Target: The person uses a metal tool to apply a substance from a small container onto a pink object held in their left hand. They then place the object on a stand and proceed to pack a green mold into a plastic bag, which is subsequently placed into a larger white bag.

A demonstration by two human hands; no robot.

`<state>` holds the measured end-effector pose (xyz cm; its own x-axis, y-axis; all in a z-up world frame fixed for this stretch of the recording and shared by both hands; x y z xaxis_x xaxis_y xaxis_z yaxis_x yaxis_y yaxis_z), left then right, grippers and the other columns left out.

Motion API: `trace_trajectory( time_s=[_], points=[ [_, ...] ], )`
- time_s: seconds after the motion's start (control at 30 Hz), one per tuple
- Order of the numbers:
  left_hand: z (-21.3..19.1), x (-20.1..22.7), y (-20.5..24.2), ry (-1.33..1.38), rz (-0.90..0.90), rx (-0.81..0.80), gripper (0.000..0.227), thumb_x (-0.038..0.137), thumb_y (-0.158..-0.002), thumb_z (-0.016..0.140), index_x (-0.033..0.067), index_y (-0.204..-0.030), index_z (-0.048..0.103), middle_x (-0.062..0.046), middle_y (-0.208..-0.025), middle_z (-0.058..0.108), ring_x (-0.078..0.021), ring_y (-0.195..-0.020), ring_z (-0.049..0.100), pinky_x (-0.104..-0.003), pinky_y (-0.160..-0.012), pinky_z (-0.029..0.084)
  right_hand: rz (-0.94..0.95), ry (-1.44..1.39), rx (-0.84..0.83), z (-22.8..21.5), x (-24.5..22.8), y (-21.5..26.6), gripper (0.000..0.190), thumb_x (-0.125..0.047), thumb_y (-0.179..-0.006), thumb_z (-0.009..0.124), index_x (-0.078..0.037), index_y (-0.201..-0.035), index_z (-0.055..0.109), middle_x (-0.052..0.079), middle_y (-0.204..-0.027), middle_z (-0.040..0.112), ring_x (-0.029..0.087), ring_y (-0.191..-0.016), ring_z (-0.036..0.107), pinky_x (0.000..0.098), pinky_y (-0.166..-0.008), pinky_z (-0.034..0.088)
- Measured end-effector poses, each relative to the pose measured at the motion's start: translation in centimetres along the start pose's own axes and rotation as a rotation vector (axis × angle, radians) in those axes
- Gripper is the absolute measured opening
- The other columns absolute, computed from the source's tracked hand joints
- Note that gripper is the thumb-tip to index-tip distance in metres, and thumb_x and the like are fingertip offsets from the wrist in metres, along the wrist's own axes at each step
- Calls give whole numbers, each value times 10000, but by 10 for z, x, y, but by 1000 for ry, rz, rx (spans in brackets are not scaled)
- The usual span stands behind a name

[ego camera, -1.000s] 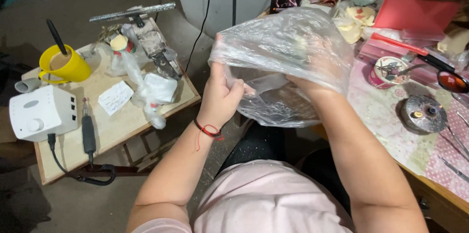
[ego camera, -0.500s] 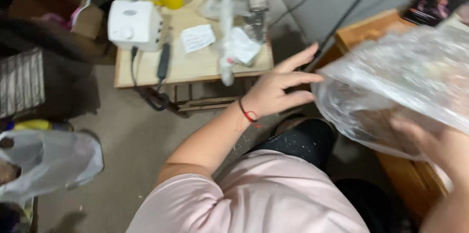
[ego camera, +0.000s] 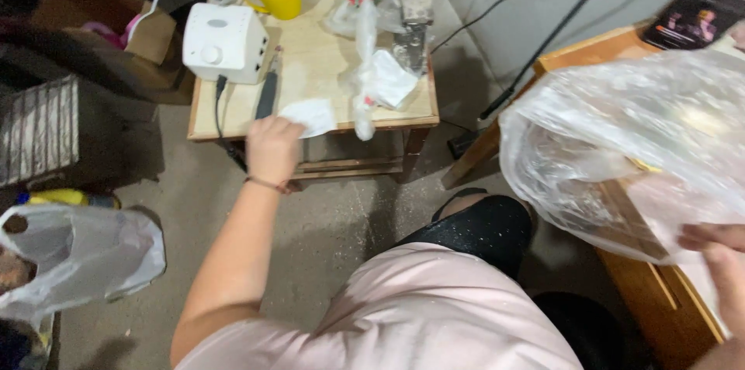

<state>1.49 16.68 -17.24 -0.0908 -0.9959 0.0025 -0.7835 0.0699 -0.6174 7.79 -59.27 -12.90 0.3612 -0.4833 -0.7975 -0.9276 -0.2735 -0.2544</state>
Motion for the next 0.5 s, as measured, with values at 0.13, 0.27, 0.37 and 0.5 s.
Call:
trace_trajectory(
  time_s=[0.13, 0.27, 0.37, 0.5],
  points=[
    [-75, 25, -31, 53, -109, -239, 184, 145, -914, 708, 256, -973, 842, 32, -916, 768, -261, -890, 692, -440, -837, 454, 33, 318, 73, 67, -250, -21, 105, -129, -953, 722, -80, -1038, 760, 57, -1045, 781, 159, -953, 716, 284, -659, 465],
    [-123, 146, -90, 365, 416, -336, 241, 64, -767, 698, 268, -835, 809, 49, -721, 669, -200, -696, 628, -413, -696, 455, -399, 385, -335, 118, -285, -32, 427, -351, -915, 695, -128, -1277, 650, 56, -1158, 712, 228, -1012, 705, 335, -901, 542],
    [-140, 233, -119, 602, 648, -216, 170, 116, -954, 646, 237, -908, 756, 45, -800, 632, -216, -792, 590, -425, -786, 394, -432, 454, -373, 149, -283, -29, 805, -375, -869, 784, -36, -1519, 451, 207, -1455, 608, 335, -1292, 633, 392, -1043, 516],
    [-139, 294, -154, 855, 729, 135, 203, 151, -1069, 622, 121, -896, 723, -45, -972, 731, -270, -953, 674, -417, -788, 387, -329, 754, -146, 144, -240, -25, 802, -29, -833, 602, -97, -1609, 408, 40, -653, 616, 262, -460, 577, 453, -406, 425]
  ],
)
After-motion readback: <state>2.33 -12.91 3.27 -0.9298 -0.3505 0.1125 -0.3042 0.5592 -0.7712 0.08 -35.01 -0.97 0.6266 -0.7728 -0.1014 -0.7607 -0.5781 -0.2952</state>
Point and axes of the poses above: each hand's wrist, its own y-axis away from the middle knuckle, its own z-axis out of the palm, x = y × z, the point moved 1 cm from there along -y, towards the middle knuckle
